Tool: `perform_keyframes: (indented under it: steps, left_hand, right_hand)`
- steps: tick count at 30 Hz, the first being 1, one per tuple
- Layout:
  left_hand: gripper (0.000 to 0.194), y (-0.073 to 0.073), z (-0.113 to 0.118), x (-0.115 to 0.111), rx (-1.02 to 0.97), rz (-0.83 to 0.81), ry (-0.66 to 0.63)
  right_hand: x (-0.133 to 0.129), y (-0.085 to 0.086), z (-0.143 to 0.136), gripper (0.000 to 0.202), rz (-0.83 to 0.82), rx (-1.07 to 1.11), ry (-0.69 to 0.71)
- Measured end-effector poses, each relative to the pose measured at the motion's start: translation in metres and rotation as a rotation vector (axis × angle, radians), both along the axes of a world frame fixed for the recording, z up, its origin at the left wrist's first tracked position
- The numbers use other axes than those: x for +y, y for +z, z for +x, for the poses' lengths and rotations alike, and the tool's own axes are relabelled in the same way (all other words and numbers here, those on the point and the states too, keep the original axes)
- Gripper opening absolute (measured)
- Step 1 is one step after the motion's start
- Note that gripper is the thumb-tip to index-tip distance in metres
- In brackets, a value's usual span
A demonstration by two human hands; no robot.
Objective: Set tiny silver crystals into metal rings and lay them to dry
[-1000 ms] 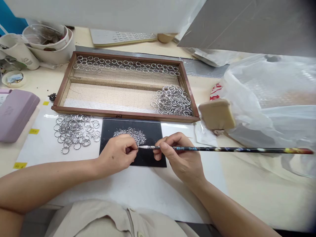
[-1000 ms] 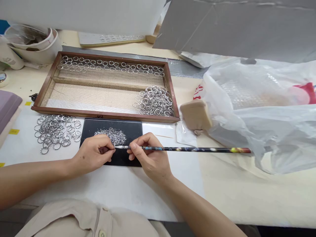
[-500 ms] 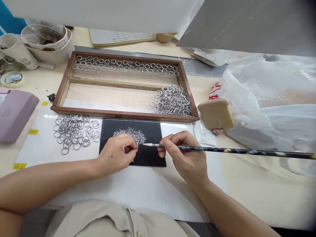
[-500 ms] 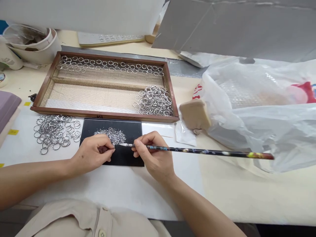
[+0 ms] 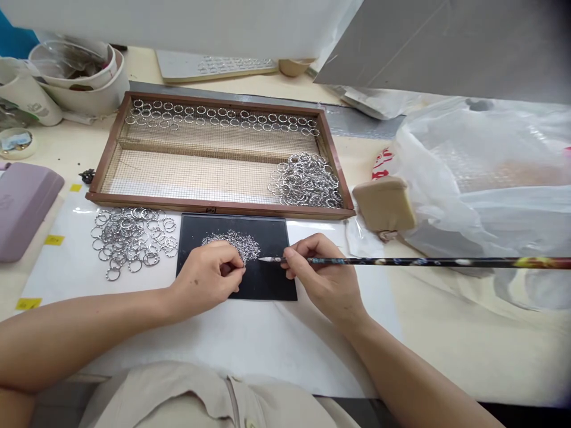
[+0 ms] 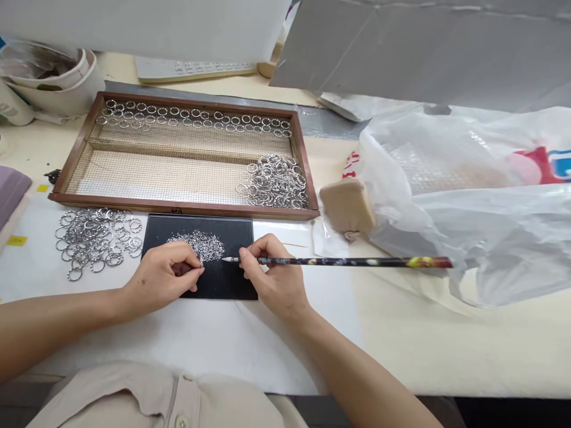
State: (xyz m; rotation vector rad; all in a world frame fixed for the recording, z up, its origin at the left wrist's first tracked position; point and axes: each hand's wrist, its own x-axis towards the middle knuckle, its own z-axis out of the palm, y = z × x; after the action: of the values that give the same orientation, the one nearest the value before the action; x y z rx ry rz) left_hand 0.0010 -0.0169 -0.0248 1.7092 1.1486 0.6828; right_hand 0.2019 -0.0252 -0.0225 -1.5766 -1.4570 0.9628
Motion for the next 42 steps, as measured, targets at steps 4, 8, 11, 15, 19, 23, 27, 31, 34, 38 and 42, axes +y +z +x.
perform_keyframes:
  steps: [4, 8, 11, 15, 19, 23, 27, 31, 34, 38, 42]
  left_hand:
    - [0.012, 0.001, 0.0002, 0.0004, 0.005, 0.004, -0.005]
    - [0.012, 0.0002, 0.0008, 0.0011, 0.003, 0.008, 0.0]
    - [0.012, -0.0012, 0.0012, 0.0012, 0.003, 0.002, 0.004]
    - [0.012, -0.0022, 0.0013, 0.0008, -0.004, 0.002, 0.005]
    - [0.012, -0.0019, 0.0012, 0.0007, 0.019, 0.042, -0.001]
    - [0.014, -0.0014, 0.0014, 0.0012, 0.053, 0.087, -0.023]
    - [0.016, -0.0019, 0.0018, 0.0011, 0.073, 0.115, -0.035]
    - [0.016, -0.0029, 0.0019, 0.0008, 0.077, 0.12, -0.033]
    - [0.016, -0.0033, 0.0017, 0.0009, 0.076, 0.128, -0.031]
    - [0.016, -0.003, 0.0016, 0.0007, 0.072, 0.127, -0.031]
    - [0.016, -0.0017, 0.0024, 0.0004, 0.075, 0.116, -0.034]
  right_hand:
    - [-0.0005, -0.0008, 0.0006, 0.022, 0.004, 0.011, 0.002]
    - [-0.0008, 0.0013, 0.0009, 0.022, 0.022, 0.122, 0.0]
    - [-0.0011, 0.0032, 0.0006, 0.021, 0.015, 0.309, 0.034]
    - [-0.002, 0.0025, -0.0006, 0.019, 0.018, 0.456, 0.098]
    - [-0.0029, 0.0008, -0.0026, 0.018, 0.011, 0.464, 0.125]
    - [-0.0034, 0.0009, -0.0041, 0.019, 0.001, 0.459, 0.135]
    - [-0.0039, 0.0026, -0.0047, 0.02, -0.01, 0.43, 0.137]
    - [-0.0035, 0.0043, -0.006, 0.021, -0.004, 0.405, 0.132]
    - [-0.0032, 0.0052, -0.0068, 0.021, 0.002, 0.41, 0.133]
    - [-0.0029, 0.0056, -0.0073, 0.02, 0.004, 0.405, 0.141]
    - [-0.0027, 0.0051, -0.0074, 0.02, 0.011, 0.398, 0.148]
